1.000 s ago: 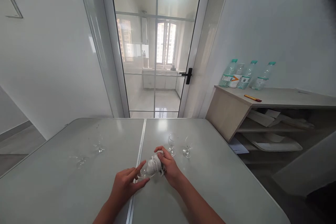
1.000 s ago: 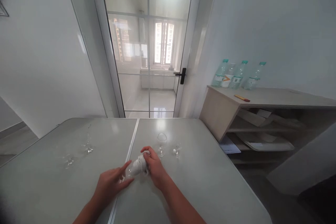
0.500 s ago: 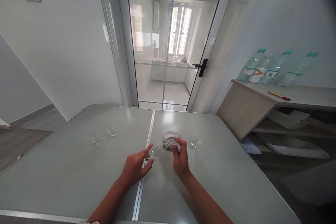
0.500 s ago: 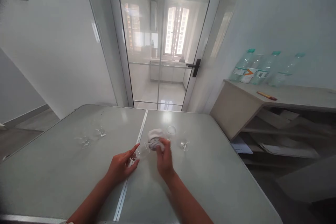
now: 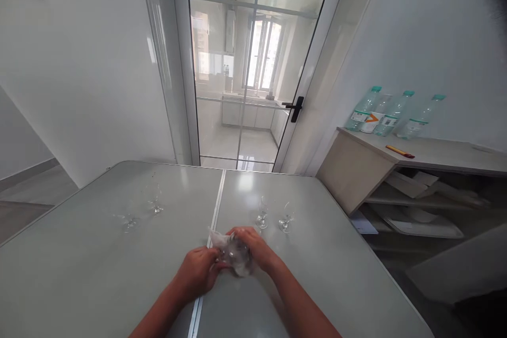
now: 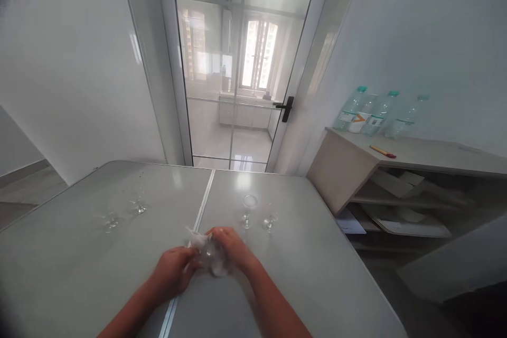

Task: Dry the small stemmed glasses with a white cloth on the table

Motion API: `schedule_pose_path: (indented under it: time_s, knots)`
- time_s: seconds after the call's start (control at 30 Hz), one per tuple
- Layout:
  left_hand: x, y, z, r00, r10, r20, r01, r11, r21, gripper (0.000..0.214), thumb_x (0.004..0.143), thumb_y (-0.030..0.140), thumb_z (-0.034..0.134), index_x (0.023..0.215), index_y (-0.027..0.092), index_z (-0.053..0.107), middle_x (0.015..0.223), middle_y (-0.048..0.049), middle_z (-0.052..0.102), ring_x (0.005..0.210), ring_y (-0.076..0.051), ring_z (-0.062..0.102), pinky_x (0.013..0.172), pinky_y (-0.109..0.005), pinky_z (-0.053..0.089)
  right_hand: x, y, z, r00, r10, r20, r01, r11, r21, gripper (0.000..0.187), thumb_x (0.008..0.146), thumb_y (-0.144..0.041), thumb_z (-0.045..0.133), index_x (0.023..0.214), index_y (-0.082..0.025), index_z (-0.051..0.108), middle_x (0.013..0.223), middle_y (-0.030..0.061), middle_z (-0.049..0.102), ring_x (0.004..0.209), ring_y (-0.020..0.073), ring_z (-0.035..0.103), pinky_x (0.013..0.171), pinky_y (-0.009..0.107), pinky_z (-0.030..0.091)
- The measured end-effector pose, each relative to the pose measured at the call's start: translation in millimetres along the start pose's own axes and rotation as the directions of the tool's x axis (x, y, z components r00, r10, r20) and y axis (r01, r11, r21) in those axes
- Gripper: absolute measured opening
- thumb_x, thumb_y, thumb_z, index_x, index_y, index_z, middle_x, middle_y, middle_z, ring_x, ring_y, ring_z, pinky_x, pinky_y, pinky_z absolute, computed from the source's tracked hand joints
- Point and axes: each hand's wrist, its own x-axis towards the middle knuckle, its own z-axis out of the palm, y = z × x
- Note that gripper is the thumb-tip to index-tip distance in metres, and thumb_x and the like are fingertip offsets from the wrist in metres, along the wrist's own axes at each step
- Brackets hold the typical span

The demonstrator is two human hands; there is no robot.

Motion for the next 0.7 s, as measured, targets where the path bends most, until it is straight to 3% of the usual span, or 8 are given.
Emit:
schedule_pose_path:
  time_s: [0.1,0.17,0.27,0.33,0.43,0.53,0.6,0.7]
  knots:
    - [3,-4,1.0,0.974,-0.175,-0.142,0.163,0.982,-0.094,0.019,0.091,0.028,0.067,0.095,0.023,0.049,0.063,0.0054,0.063,0.048,-0.014,0.062,0.049,-0.022,0.045,1,9,10,0.987,0.078,-0.142,-0.022,0.932,0.363,0.055,0.094,-0.06,0.052,0.105,-0.013,0.078,0.093,0.0105,0.076,0.089,0.0258,0.068,0.082,0.036,0.053]
    - [7,-5,-2.3,0.914,-0.34,-0.22,0.309,0.937,-0.162,0.028,0.09,0.033,0.069,0.091,0.024,0.043,0.065,0.0068,0.062,0.049,-0.012,0.061,0.049,-0.019,0.046,-2,14,21,0.979,0.059,-0.195,0.024,0.918,0.397,0.06,0.097,-0.061,0.047,0.125,-0.014,0.071,0.111,0.012,0.075,0.104,0.0282,0.068,0.093,0.041,0.053]
    - [16,-3,-10.6,0.817,-0.508,-0.274,0.458,0.859,-0.227,0.038,0.089,0.038,0.069,0.085,0.026,0.034,0.065,0.0087,0.057,0.048,-0.01,0.059,0.051,-0.018,0.046,-6,17,33,0.96,-0.163,-0.226,0.203,0.965,0.166,0.057,0.103,-0.051,0.041,0.151,-0.021,0.05,0.146,0.0106,0.059,0.138,0.0277,0.052,0.117,0.048,0.039]
    - [19,-3,-13.8,0.799,-0.549,-0.246,0.498,0.833,-0.242,0.039,0.09,0.04,0.067,0.084,0.026,0.031,0.061,0.0104,0.053,0.046,-0.009,0.056,0.051,-0.018,0.046,-8,16,33,0.926,-0.362,-0.111,0.346,0.928,-0.139,0.057,0.105,-0.04,0.04,0.159,-0.023,0.035,0.163,0.0091,0.039,0.152,0.0261,0.032,0.125,0.05,0.026]
    - [16,-7,-11.0,0.811,-0.562,-0.161,0.529,0.823,-0.206,0.037,0.091,0.041,0.064,0.085,0.027,0.031,0.06,0.0102,0.054,0.048,-0.012,0.061,0.05,-0.019,0.045,-6,9,23,0.841,-0.518,0.156,0.518,0.689,-0.507,0.059,0.103,-0.027,0.039,0.162,-0.02,0.029,0.167,0.013,0.029,0.156,0.0274,0.022,0.126,0.055,0.021]
    - [7,-13,-3.2,0.857,-0.505,-0.099,0.503,0.863,-0.051,0.032,0.091,0.038,0.064,0.089,0.026,0.034,0.057,0.0092,0.058,0.049,-0.017,0.066,0.046,-0.021,0.041,-4,-3,10,0.779,-0.537,0.323,0.598,0.482,-0.64,0.056,0.099,-0.027,0.046,0.154,-0.019,0.043,0.16,0.0151,0.042,0.152,0.0301,0.031,0.126,0.058,0.019]
    - [3,-15,0.8,0.897,-0.435,-0.081,0.439,0.898,0.037,0.029,0.092,0.037,0.063,0.091,0.026,0.036,0.056,0.009,0.059,0.048,-0.018,0.066,0.045,-0.023,0.038,-5,-10,4,0.774,-0.53,0.347,0.606,0.461,-0.648,0.051,0.098,-0.028,0.045,0.149,-0.022,0.05,0.155,0.0126,0.047,0.149,0.0301,0.036,0.126,0.059,0.016]
    - [1,-11,1.5,0.959,-0.282,-0.035,0.283,0.958,0.054,0.026,0.094,0.036,0.062,0.095,0.025,0.038,0.06,0.0076,0.063,0.05,-0.018,0.067,0.048,-0.024,0.04,-7,-15,1,0.812,-0.518,0.27,0.56,0.56,-0.61,0.048,0.098,-0.022,0.04,0.144,-0.024,0.053,0.147,0.0103,0.055,0.142,0.0271,0.044,0.125,0.056,0.02]
